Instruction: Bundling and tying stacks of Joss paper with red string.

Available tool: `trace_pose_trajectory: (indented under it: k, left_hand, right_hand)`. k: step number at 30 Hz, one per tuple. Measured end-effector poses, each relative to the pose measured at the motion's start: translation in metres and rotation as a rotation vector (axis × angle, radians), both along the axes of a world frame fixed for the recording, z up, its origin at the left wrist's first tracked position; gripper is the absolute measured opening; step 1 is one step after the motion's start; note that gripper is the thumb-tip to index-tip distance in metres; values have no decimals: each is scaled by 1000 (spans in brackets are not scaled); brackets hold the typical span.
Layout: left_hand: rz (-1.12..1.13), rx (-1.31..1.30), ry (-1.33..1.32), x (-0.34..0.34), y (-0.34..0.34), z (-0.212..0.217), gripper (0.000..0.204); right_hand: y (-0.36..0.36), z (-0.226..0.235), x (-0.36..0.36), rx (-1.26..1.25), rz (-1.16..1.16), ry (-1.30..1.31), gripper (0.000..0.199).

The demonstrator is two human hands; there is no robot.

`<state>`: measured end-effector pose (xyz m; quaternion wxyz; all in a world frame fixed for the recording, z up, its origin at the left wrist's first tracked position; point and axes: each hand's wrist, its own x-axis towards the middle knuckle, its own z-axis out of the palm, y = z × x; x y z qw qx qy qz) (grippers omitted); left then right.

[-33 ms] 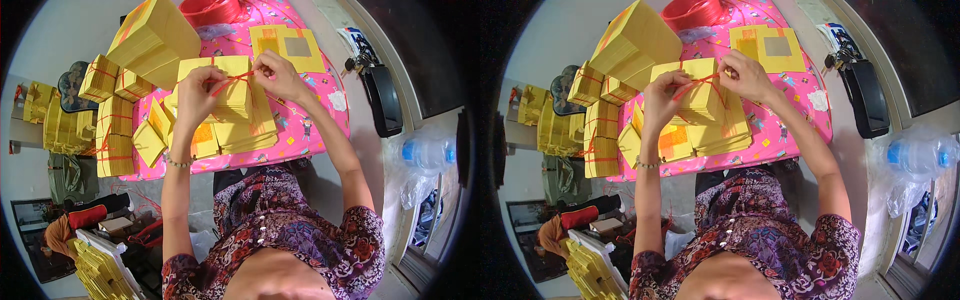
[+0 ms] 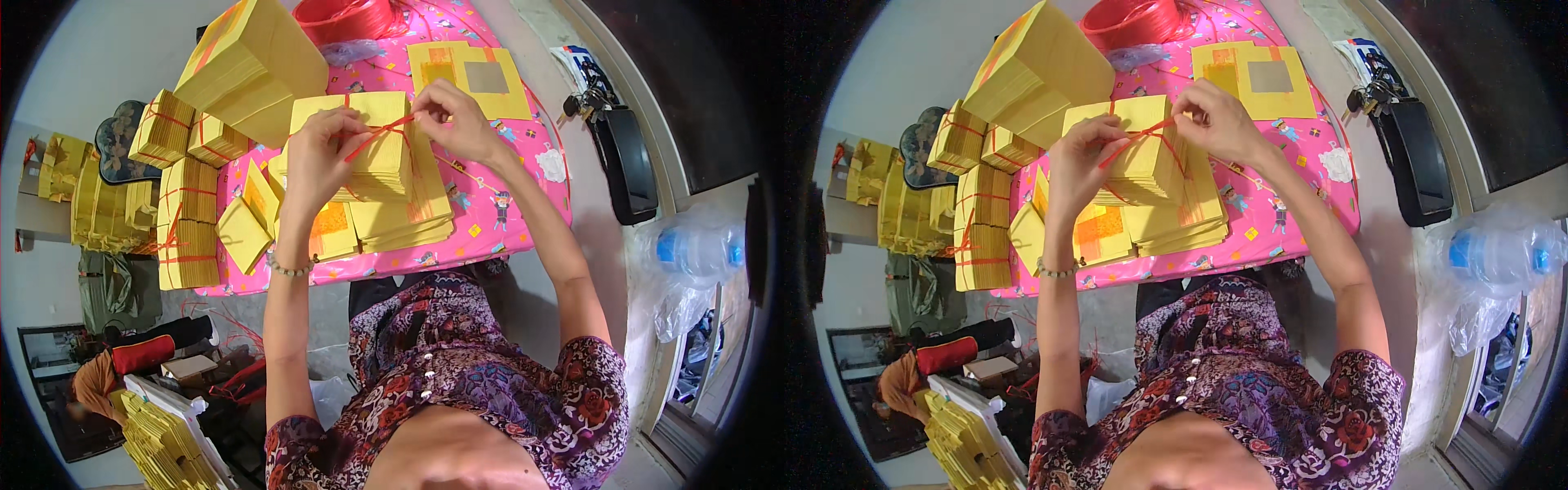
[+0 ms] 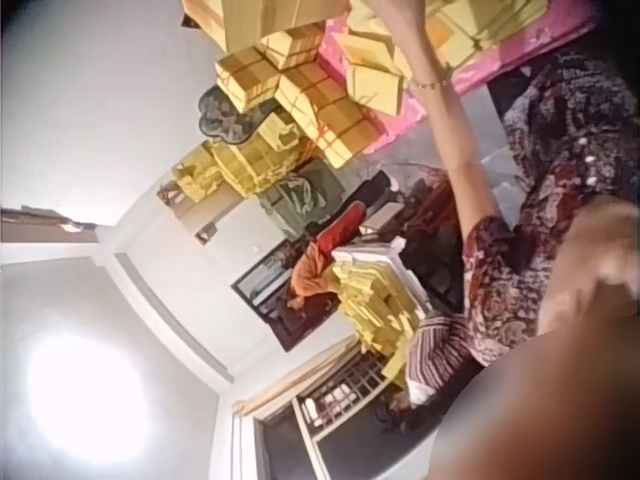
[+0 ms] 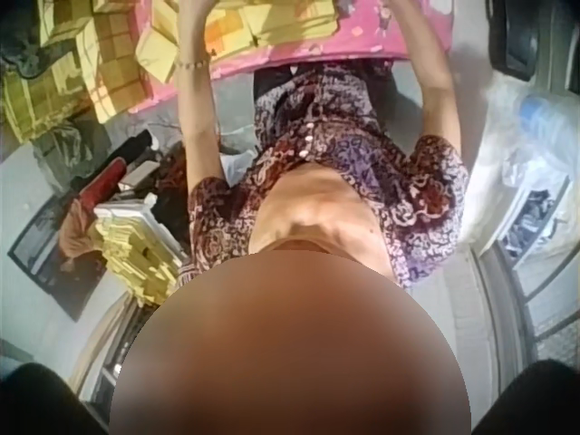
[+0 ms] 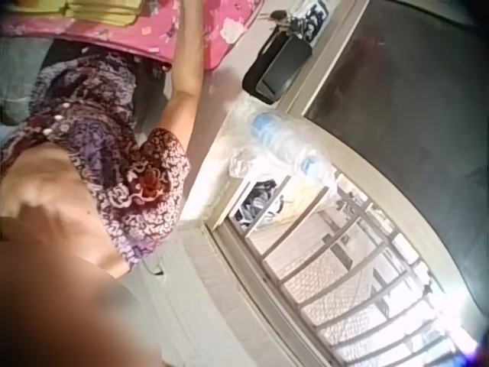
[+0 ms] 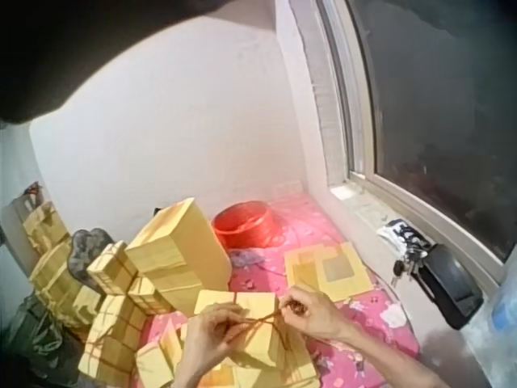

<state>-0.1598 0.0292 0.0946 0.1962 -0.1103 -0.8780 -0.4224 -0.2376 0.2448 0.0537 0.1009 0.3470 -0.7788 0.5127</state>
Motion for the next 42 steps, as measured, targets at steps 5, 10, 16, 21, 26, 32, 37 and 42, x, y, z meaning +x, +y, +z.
trace_pose_trajectory:
  k: [5,10,16,21,26,32,37,42]
  left_hand:
    - [129,-288,145,26,-18,16,73]
    - [205,-249,134,45,-25,3,84]
    - [205,-204,65,41,-26,-14,77]
    - [193,-157,45,41,-25,-13,77]
    - [181,-132,27,40,-27,-11,78]
    - [150,-72,13,38,-27,-13,78]
    - [69,227,56,34,-51,-34,88]
    - [45,809,-163,30,-77,-104,62]
  right_hand:
    - [-7,-1,-23,-197,8,-182,24]
    - [-24,6,-17,-43,-10,-460,32]
    - [-26,-4,-15,-69,-137,-284,25]
    - [-24,-10,-14,-156,-77,-343,22]
    - [-24,-13,-15,-193,-45,-350,19]
    - [-22,-14,-10,-230,-17,-337,21]
    - [-26,-37,8,-497,-48,-379,31]
    - [-38,-63,41,-332,7,-251,48]
